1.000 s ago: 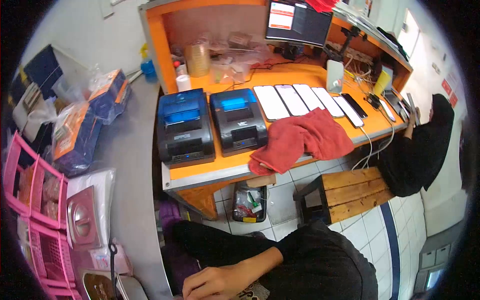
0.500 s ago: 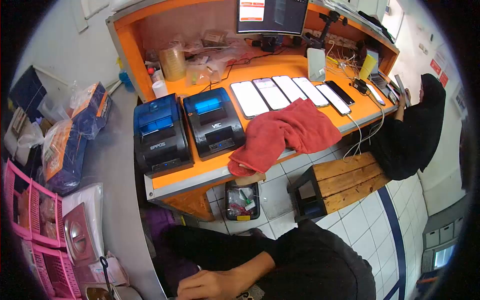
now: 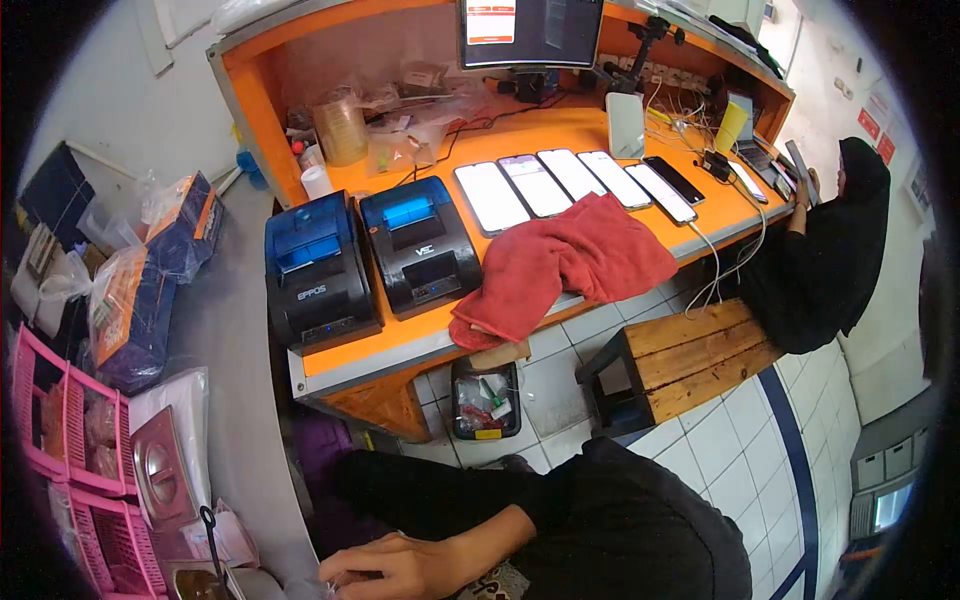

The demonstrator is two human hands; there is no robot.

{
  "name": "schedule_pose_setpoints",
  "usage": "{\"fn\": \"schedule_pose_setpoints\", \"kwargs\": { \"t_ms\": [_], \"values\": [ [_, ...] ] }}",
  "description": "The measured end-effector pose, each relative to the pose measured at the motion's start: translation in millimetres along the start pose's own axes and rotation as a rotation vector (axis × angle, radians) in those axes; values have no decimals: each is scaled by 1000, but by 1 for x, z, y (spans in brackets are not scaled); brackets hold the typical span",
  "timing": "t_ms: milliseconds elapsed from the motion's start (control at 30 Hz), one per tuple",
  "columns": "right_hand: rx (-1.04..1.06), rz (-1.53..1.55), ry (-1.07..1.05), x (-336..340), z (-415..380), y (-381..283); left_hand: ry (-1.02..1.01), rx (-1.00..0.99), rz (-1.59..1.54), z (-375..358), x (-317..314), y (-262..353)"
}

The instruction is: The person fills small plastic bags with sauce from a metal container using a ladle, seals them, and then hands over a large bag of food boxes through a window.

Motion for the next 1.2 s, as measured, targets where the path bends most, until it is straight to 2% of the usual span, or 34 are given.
{"fn": "schedule_pose_setpoints", "kwargs": {
  "t_ms": [33,67,100,167,200,267,333,400,433,467,533,600,667,767,800,867,933,1033,1100,1133,1200],
  "values": [
    [4,-29,-10,1,1,0,-95,-32,-10,-2,-3,2],
    [8,-58,-21,2,3,0,-94,-34,-9,-2,-1,1],
    [10,-58,-22,7,5,2,-230,21,34,-2,-1,-1],
    [-267,169,-135,17,8,12,-500,133,123,-3,-1,-2],
    [-266,172,-137,23,12,13,-496,133,124,1,-2,9],
    [-304,225,-148,33,17,12,-310,-469,589,11,-13,56],
    [-310,276,-194,35,16,10,-316,-409,595,16,-14,55],
    [-230,239,-292,30,10,10,-428,-483,606,20,-13,44],
    [-225,263,-303,30,8,11,-446,-445,660,19,-10,44],
    [-276,260,-376,29,5,12,-425,-429,679,19,-8,42],
    [-319,294,-478,31,1,13,-515,-377,572,20,-10,42],
    [-355,203,-572,30,0,18,-517,-371,665,20,-12,42],
    [-479,195,-516,30,8,16,-555,-316,728,21,-10,35],
    [-424,154,-539,25,13,17,-509,-288,750,16,-7,30],
    [-395,142,-571,21,9,20,-438,-218,800,15,-4,24],
    [-367,105,-642,13,13,20,-403,-406,806,11,-2,23],
    [-401,28,-721,6,21,19,-365,-417,832,11,-1,25],
    [-314,90,-743,-4,27,20,-255,-404,803,5,7,16],
    [-250,146,-736,0,35,25,-222,-360,733,6,19,18],
    [-219,172,-614,4,40,32,-204,-350,744,7,28,23],
    [-441,258,-196,13,38,53,-204,-182,546,8,49,30]
  ]
}}
Point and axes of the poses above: each hand's wrist, its own z-axis towards the middle knuckle, its own x-axis out of the back of the hand, y = z × x, the point moved 3 cm from there along z, towards the middle knuckle, and after that the axes turned 14 degrees about x, right-handed, at the moved point
